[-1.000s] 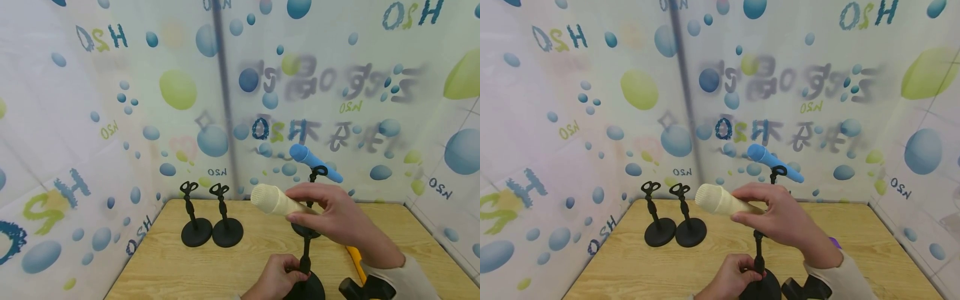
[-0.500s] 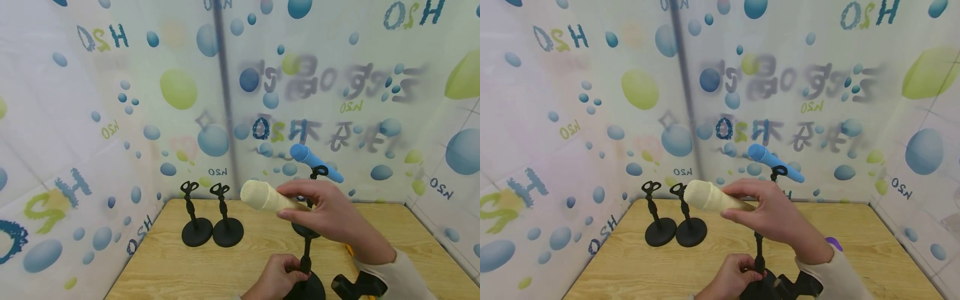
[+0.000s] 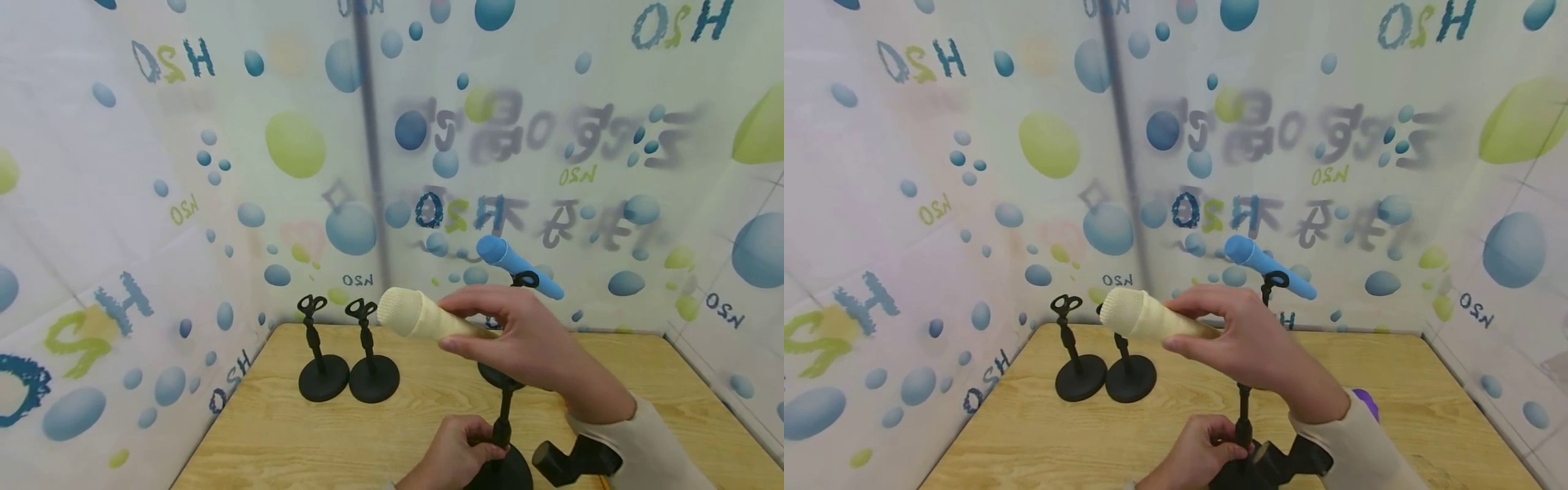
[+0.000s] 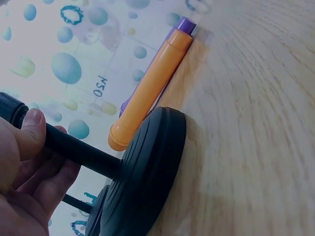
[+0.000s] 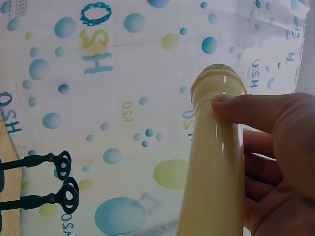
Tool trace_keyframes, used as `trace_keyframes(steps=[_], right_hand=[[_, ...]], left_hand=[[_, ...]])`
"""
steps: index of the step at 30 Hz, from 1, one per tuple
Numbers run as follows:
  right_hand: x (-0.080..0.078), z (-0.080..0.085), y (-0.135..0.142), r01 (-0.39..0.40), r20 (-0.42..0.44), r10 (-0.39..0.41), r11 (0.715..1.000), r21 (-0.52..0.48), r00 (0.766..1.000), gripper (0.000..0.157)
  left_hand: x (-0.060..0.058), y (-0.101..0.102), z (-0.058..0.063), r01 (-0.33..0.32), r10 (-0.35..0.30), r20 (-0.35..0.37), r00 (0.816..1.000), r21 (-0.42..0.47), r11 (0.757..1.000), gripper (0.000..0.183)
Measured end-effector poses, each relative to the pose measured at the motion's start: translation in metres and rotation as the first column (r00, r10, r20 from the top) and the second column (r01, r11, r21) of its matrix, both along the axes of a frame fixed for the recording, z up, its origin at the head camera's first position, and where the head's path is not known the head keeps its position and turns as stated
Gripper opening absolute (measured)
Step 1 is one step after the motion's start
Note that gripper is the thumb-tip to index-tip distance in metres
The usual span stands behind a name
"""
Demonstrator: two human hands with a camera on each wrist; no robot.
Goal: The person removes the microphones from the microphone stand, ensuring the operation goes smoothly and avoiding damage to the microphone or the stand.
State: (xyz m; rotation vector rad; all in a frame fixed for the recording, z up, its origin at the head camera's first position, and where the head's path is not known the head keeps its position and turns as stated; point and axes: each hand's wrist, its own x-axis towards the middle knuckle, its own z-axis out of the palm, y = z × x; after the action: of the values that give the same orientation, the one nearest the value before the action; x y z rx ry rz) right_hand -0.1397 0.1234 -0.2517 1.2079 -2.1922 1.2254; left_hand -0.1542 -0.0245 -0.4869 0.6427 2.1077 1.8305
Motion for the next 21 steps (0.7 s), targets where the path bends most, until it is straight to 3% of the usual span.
trace_keyframes(steps=[11, 21], right_hand=[[-0.001, 0.010, -0.006, 0.025, -0.023, -0.024, 0.999, 0.042, 0.999, 0.031], [0.002, 0.020, 0.002, 0.028, -0.084, -0.027, 1.000, 0.012, 0.996, 0.035]], left_hand=[[0.002, 0.001, -0.002, 0.005, -0.005, -0.015, 1.000, 0.014, 1.000, 0.008], [0.002, 0.000, 0.000, -0.004, 0.003, -0.004, 1.000, -0.009, 1.000, 0.006]])
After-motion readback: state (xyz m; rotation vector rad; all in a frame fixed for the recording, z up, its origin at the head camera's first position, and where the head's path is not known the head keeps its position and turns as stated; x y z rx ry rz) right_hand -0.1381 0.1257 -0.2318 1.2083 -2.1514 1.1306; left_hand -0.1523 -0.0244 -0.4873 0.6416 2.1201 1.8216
